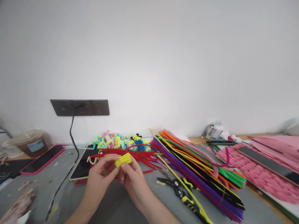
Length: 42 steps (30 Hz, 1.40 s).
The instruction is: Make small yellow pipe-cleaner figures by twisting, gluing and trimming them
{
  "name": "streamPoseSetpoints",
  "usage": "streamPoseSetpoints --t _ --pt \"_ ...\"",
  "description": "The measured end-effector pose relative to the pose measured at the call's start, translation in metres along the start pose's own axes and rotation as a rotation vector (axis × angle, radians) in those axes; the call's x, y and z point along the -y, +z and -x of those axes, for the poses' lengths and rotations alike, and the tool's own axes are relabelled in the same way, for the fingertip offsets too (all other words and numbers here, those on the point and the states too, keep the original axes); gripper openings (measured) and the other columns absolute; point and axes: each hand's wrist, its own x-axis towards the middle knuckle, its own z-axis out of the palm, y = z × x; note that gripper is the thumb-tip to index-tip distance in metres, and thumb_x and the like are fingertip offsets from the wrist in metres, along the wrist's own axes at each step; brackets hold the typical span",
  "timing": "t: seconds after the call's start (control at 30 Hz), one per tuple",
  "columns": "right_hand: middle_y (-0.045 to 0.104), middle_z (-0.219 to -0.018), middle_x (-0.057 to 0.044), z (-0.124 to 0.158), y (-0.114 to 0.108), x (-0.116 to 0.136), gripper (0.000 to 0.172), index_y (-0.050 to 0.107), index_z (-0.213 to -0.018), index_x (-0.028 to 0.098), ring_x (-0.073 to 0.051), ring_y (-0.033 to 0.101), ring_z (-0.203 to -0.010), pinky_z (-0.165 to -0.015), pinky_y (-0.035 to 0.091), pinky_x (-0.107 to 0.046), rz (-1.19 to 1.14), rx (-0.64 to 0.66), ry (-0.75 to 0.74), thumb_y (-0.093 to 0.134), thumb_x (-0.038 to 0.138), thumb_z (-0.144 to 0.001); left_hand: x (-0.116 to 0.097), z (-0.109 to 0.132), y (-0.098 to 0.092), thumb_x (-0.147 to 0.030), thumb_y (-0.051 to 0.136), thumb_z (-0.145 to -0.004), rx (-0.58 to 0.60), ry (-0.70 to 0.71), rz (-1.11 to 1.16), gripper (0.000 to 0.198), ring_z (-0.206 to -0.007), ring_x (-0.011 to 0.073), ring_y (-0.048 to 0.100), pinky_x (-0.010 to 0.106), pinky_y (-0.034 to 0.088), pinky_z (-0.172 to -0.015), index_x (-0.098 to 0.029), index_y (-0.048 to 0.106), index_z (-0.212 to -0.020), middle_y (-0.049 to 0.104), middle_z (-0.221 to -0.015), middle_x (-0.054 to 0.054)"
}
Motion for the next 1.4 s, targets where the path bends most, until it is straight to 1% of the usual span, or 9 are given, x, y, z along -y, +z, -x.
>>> streamPoseSetpoints --t 0.27,0.4,0.53,0.67,0.9,1.13,1.3,1.4 --pt "0.054 -0.055 0.007 0.001 -0.001 0.002 0.037 0.063 -0.083 0.018 -0.006 0.042 -0.046 -0.050 0.033 -0.020 -0.006 0.021 0.011 0.088 0.036 -0.061 0.001 -0.001 -0.004 -0.013 0.067 -0.079 0.044 0.039 -0.031 0.019 -0.099 0.0184 0.068 0.025 0.059 -0.084 -0.023 0.071 -0.094 0.070 -0.100 0.005" --pt "0.054 -0.055 0.007 0.001 -0.001 0.002 0.038 0.063 -0.082 0.018 -0.006 0.042 -0.046 -0.051 0.033 -0.020 -0.005 0.026 0.017 0.088 0.036 -0.060 0.001 -0.001 -0.003 -0.013 0.067 -0.078 0.040 0.046 -0.037 0.018 -0.100 0.0198 0.068 0.027 0.059 -0.084 -0.022 0.071 -0.094 0.070 -0.102 0.006" --pt "0.054 -0.055 0.007 0.002 -0.001 0.003 0.038 0.063 -0.083 0.018 -0.006 0.042 -0.047 -0.050 0.032 -0.020 -0.004 0.019 0.022 0.088 0.035 -0.060 -0.001 0.000 -0.001 -0.012 0.067 -0.078 0.013 0.047 -0.023 0.017 -0.099 0.0200 0.068 0.027 0.060 -0.083 -0.021 0.072 -0.092 0.070 -0.100 0.006" --pt "0.053 -0.054 0.007 0.002 -0.001 0.004 0.037 0.063 -0.081 0.018 -0.006 0.042 -0.046 -0.050 0.032 -0.020 -0.001 0.032 0.022 0.088 0.037 -0.061 -0.002 -0.001 0.000 -0.012 0.067 -0.077 0.019 0.053 -0.017 0.018 -0.098 0.0200 0.069 0.027 0.060 -0.082 -0.021 0.072 -0.091 0.070 -0.099 0.006" --pt "0.053 -0.054 0.007 0.000 -0.002 0.003 0.036 0.062 -0.081 0.019 -0.007 0.042 -0.048 -0.051 0.032 -0.020 -0.001 0.045 0.017 0.087 0.036 -0.062 -0.004 -0.001 0.000 -0.012 0.067 -0.076 0.017 0.007 -0.004 0.017 -0.097 0.0185 0.068 0.025 0.059 -0.082 -0.021 0.071 -0.091 0.069 -0.098 0.005" --pt "0.052 -0.056 0.006 -0.001 -0.003 0.003 0.034 0.063 -0.083 0.018 -0.007 0.040 -0.049 -0.051 0.032 -0.021 0.013 0.065 0.006 0.086 0.036 -0.065 -0.007 -0.001 0.001 -0.015 0.068 -0.076 0.013 -0.021 -0.007 0.015 -0.097 0.0199 0.068 0.027 0.059 -0.082 -0.018 0.071 -0.090 0.069 -0.098 0.007" --pt "0.052 -0.061 0.005 0.000 -0.003 0.005 0.033 0.063 -0.082 0.018 -0.008 0.040 -0.052 -0.051 0.031 -0.021 0.037 0.056 -0.010 0.086 0.035 -0.065 -0.010 -0.001 0.003 -0.016 0.069 -0.075 -0.004 -0.040 -0.006 0.015 -0.096 0.0200 0.068 0.027 0.059 -0.081 -0.019 0.071 -0.090 0.069 -0.097 0.006" --pt "0.051 -0.060 0.005 0.000 -0.003 0.005 0.031 0.063 -0.083 0.018 -0.008 0.040 -0.052 -0.052 0.031 -0.022 0.049 0.061 -0.009 0.084 0.034 -0.067 -0.010 -0.001 0.002 -0.015 0.069 -0.075 0.002 -0.040 0.006 0.015 -0.096 0.0199 0.068 0.028 0.059 -0.081 -0.019 0.070 -0.090 0.069 -0.097 0.006"
